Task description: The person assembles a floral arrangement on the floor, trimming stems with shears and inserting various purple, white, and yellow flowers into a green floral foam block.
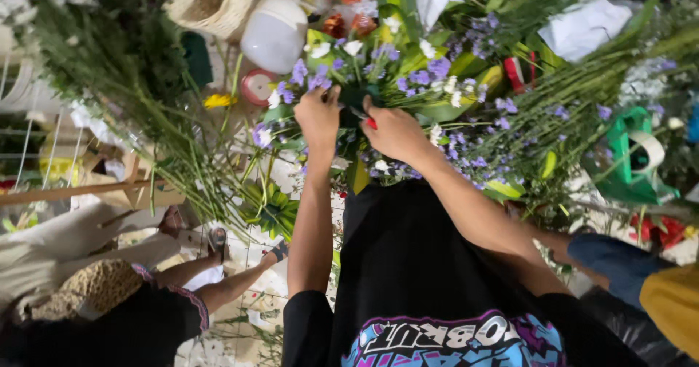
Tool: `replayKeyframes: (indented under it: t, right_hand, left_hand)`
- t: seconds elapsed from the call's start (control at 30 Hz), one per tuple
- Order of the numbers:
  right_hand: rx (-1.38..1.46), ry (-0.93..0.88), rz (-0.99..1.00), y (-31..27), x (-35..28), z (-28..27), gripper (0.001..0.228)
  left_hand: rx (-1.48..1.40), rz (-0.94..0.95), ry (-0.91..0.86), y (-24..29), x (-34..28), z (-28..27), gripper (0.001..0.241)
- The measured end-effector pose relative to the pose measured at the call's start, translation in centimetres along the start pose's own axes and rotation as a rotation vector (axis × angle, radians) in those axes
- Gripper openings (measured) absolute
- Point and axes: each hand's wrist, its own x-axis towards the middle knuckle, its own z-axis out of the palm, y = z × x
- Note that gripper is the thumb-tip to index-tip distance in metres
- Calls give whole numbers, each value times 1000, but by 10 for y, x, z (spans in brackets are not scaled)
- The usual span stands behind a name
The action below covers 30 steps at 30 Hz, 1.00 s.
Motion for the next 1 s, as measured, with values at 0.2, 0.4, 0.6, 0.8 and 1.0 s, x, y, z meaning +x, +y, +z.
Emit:
replayKeyframes:
  t: [0.2, 0.4, 0.6, 0.8, 1.0]
  right_hand:
    - [195, 115, -136, 26, -11, -12, 38]
    - [441, 560, -395, 139, -107, -106, 21]
    - [-136, 441, 111, 256, -99, -99, 26]
    - [225, 667, -71, 225, -123, -139, 22]
    - [351, 638, -331, 199, -113, -103, 25]
  left_hand:
    - [223, 282, 157, -31, -1, 11, 24]
    - [77, 231, 208, 35, -108, -70, 20]
    - [-474, 204, -148, 81, -173, -37, 7]
    - [-309, 276, -399, 151, -185, 38, 17]
    - [-717, 361, -20, 210, -183, 109, 20]
